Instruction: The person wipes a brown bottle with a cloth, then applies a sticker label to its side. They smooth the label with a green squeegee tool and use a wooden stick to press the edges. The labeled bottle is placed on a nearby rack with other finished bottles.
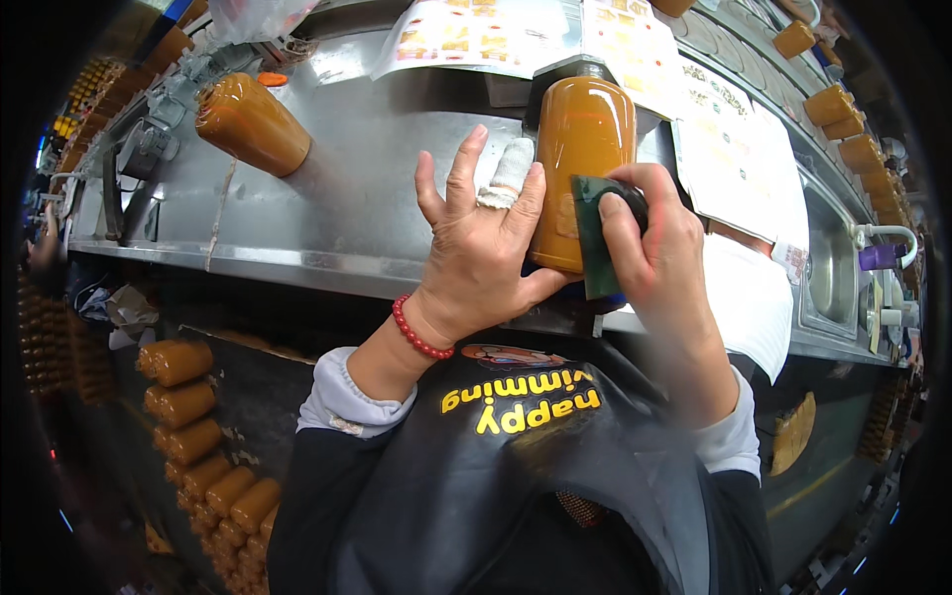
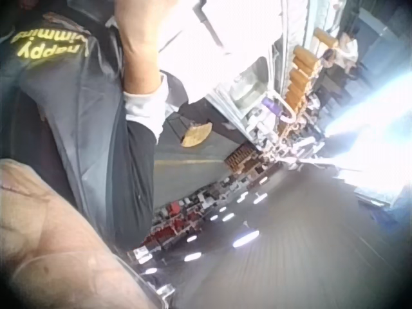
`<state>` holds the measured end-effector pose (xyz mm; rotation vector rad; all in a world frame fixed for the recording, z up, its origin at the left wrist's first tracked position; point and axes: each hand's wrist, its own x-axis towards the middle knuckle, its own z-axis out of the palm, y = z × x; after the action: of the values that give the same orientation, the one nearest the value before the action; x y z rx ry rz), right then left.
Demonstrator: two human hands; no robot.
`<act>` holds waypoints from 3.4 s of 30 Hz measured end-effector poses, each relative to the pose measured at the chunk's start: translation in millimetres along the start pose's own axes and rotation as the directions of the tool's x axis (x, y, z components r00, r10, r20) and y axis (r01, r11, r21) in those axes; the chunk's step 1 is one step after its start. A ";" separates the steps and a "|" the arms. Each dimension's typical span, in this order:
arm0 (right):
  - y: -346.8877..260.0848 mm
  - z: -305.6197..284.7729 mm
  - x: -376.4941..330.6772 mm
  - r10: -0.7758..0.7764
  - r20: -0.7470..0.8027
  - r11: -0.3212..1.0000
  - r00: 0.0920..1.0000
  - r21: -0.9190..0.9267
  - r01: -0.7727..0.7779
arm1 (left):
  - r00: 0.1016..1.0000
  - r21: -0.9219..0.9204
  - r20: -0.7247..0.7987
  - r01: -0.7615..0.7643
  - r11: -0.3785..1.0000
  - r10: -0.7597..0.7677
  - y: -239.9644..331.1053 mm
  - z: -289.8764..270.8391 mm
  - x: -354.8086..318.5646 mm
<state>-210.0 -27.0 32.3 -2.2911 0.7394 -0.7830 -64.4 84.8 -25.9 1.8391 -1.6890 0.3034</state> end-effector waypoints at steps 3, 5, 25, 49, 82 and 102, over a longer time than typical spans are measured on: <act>-15.3 3.9 9.9 -0.051 0.085 0.970 0.995 -0.232 0.069 | 0.999 -0.017 -0.043 -0.004 1.000 0.003 -1.4 2.3 -2.0; -27.8 6.2 14.4 0.056 0.167 0.936 0.984 -0.353 0.007 | 0.999 -0.040 -0.049 0.012 0.999 -0.014 -0.9 7.0 -2.6; 116.5 -116.2 -166.9 0.101 0.051 0.838 0.994 -0.543 -0.058 | 0.860 -0.810 0.286 -0.020 0.587 0.424 100.7 31.8 6.6; 134.0 -130.6 -160.8 0.065 0.126 0.957 0.990 -0.290 -0.026 | 0.501 -0.502 0.864 0.865 0.012 0.053 183.5 125.1 -0.2; 151.9 -164.3 -167.8 0.354 -0.155 0.902 0.922 0.316 -0.294 | 0.924 -0.562 0.289 -0.047 0.826 0.250 197.3 111.9 40.1; 170.5 -161.9 -105.7 -0.255 0.196 0.854 0.947 -0.414 0.316 | 0.914 -0.770 0.405 0.355 0.530 -0.025 209.8 151.8 20.4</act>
<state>-442.2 -128.1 -15.8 -2.8853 0.5593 -0.6238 -298.0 -17.9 -74.4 1.3139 -1.4034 -0.8707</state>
